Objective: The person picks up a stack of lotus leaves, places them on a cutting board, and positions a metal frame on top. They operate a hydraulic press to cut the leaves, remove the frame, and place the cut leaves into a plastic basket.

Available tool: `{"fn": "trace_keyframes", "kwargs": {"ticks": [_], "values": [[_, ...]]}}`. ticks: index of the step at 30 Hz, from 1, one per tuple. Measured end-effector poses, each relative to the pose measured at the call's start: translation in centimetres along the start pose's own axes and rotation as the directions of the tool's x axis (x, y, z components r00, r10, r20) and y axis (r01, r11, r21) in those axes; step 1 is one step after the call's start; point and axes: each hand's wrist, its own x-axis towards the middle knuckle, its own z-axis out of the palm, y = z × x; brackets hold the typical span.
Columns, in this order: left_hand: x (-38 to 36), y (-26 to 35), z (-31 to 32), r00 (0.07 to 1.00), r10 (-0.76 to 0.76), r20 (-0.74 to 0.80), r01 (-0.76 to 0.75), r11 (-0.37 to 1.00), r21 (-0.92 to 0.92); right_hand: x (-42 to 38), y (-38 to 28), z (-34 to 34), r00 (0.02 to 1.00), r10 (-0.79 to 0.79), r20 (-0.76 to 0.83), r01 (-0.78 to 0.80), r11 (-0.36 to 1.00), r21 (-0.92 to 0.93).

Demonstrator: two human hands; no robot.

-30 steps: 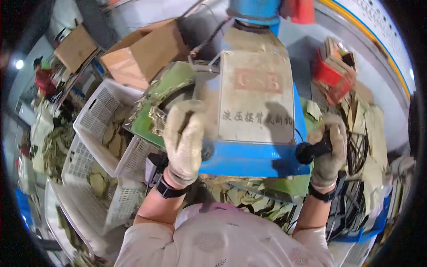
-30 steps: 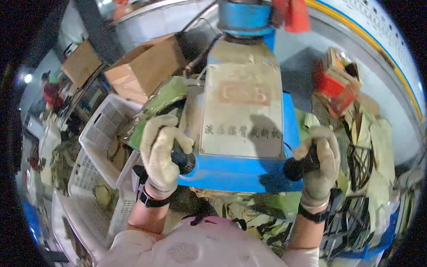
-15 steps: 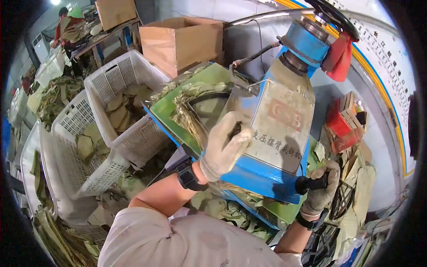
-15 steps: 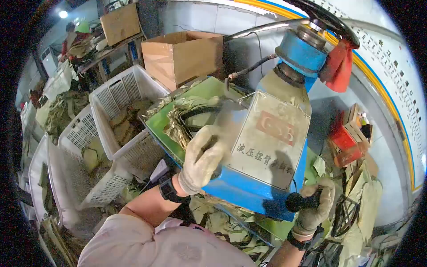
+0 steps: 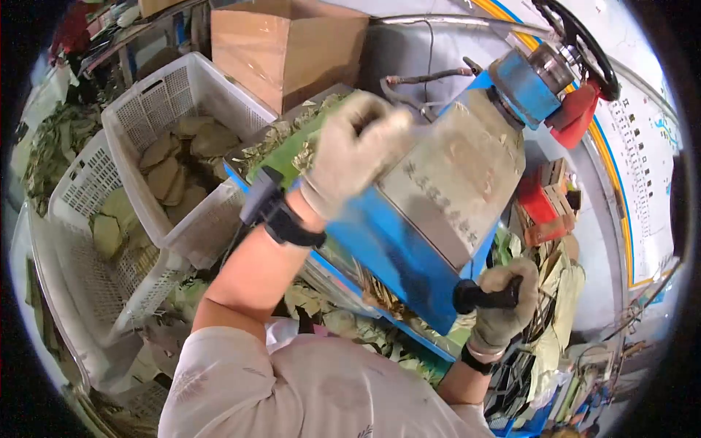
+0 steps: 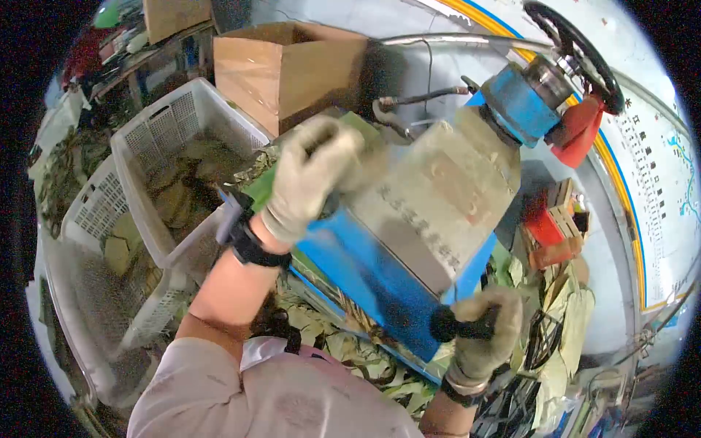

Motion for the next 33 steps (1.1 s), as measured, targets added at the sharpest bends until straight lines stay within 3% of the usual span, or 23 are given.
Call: {"fn": "trace_keyframes", "kwargs": {"ticks": [1, 2, 4, 6, 8, 9, 10, 12, 14, 15, 16, 18, 19, 22, 23, 25, 26, 27, 28, 29, 30, 31, 33], "values": [[1.3, -0.1, -0.8, 0.996, 0.059, -0.064, -0.058, 0.998, 0.013, 0.0, 0.1, 1.4, 0.999, 0.009, 0.035, -0.008, 0.999, -0.044], [2.6, -0.2, -1.6, 0.995, -0.014, -0.100, 0.010, 0.999, -0.040, 0.1, -0.2, 4.1, 0.997, 0.021, 0.068, -0.015, 0.996, -0.088], [5.2, -1.3, -3.6, 0.991, -0.006, -0.130, 0.000, 0.999, -0.050, 0.6, -0.2, 7.8, 0.987, 0.117, 0.114, -0.110, 0.992, -0.068], [7.9, -2.6, -5.7, 0.987, -0.096, -0.130, 0.088, 0.994, -0.061, 1.1, 1.3, 10.0, 0.975, 0.103, 0.199, -0.093, 0.994, -0.063], [10.1, -4.2, -7.2, 0.992, -0.027, -0.120, 0.021, 0.999, -0.046, 1.6, 2.0, 11.8, 0.953, 0.151, 0.262, -0.134, 0.988, -0.082], [11.4, -5.4, -8.3, 0.997, -0.026, -0.067, 0.024, 0.999, -0.039, 2.0, 2.7, 12.6, 0.950, 0.131, 0.285, -0.115, 0.991, -0.071], [12.2, -6.2, -8.6, 0.990, -0.046, -0.131, 0.039, 0.998, -0.056, 2.2, 3.4, 13.3, 0.947, 0.107, 0.304, -0.091, 0.994, -0.065], [13.0, -6.6, -9.1, 0.992, -0.031, -0.121, 0.033, 0.999, 0.022, 2.9, 4.1, 14.2, 0.925, 0.086, 0.369, -0.071, 0.996, -0.055], [13.0, -6.9, -9.1, 0.986, -0.051, -0.159, 0.054, 0.998, 0.014, 2.6, 4.9, 14.6, 0.927, 0.111, 0.359, -0.127, 0.992, 0.022], [13.3, -8.0, -10.8, 0.988, 0.146, 0.048, -0.151, 0.980, 0.131, 2.4, 4.9, 14.8, 0.926, 0.148, 0.348, -0.176, 0.983, 0.050], [12.6, -7.2, -9.4, 0.993, 0.012, -0.119, -0.011, 1.000, 0.010, 1.9, 4.7, 14.6, 0.940, 0.141, 0.310, -0.162, 0.986, 0.041], [12.4, -8.0, -10.4, 0.998, 0.040, -0.048, -0.034, 0.993, 0.112, 1.4, 4.6, 14.6, 0.914, 0.257, 0.315, -0.287, 0.956, 0.051], [12.1, -8.3, -10.5, 0.999, 0.036, -0.022, -0.033, 0.994, 0.107, 1.3, 5.2, 14.7, 0.935, 0.143, 0.325, -0.186, 0.977, 0.105], [11.8, -8.1, -9.8, 0.997, 0.021, -0.070, -0.013, 0.993, 0.119, 1.4, 5.0, 14.8, 0.938, 0.178, 0.297, -0.179, 0.984, -0.024], [11.5, -7.9, -9.0, 0.986, 0.057, -0.160, -0.031, 0.986, 0.162, 1.3, 5.0, 14.9, 0.939, 0.181, 0.293, -0.192, 0.981, 0.007], [11.8, -9.6, -10.0, 0.951, 0.241, -0.192, -0.169, 0.929, 0.328, 1.2, 4.5, 15.0, 0.937, 0.198, 0.287, -0.220, 0.974, 0.045], [11.8, -8.9, -9.7, 0.954, 0.247, -0.168, -0.183, 0.928, 0.324, 1.2, 4.2, 14.9, 0.927, 0.226, 0.300, -0.259, 0.963, 0.075], [11.5, -8.0, -8.9, 0.968, 0.163, -0.193, -0.101, 0.950, 0.297, 1.4, 3.7, 14.6, 0.908, 0.274, 0.317, -0.302, 0.953, 0.042], [11.4, -7.1, -8.1, 0.974, 0.071, -0.215, -0.010, 0.963, 0.270, 1.4, 3.5, 14.2, 0.918, 0.268, 0.292, -0.294, 0.955, 0.049], [11.5, -6.3, -7.3, 0.976, 0.072, -0.207, -0.001, 0.945, 0.326, 1.3, 3.4, 13.8, 0.947, 0.146, 0.286, -0.141, 0.989, -0.035], [12.3, -6.7, -8.5, 0.992, 0.115, -0.043, -0.093, 0.932, 0.352, 1.1, 3.4, 13.3, 0.957, 0.029, 0.289, 0.007, 0.992, -0.123], [12.6, -7.5, -8.8, 0.987, 0.122, -0.105, -0.080, 0.937, 0.340, 1.0, 3.0, 11.5, 0.949, -0.020, 0.314, 0.100, 0.966, -0.240], [13.0, -6.8, -8.1, 0.983, 0.121, -0.138, -0.072, 0.947, 0.312, -0.5, 3.7, 6.8, 0.960, -0.039, 0.278, 0.202, 0.784, -0.586]]}}
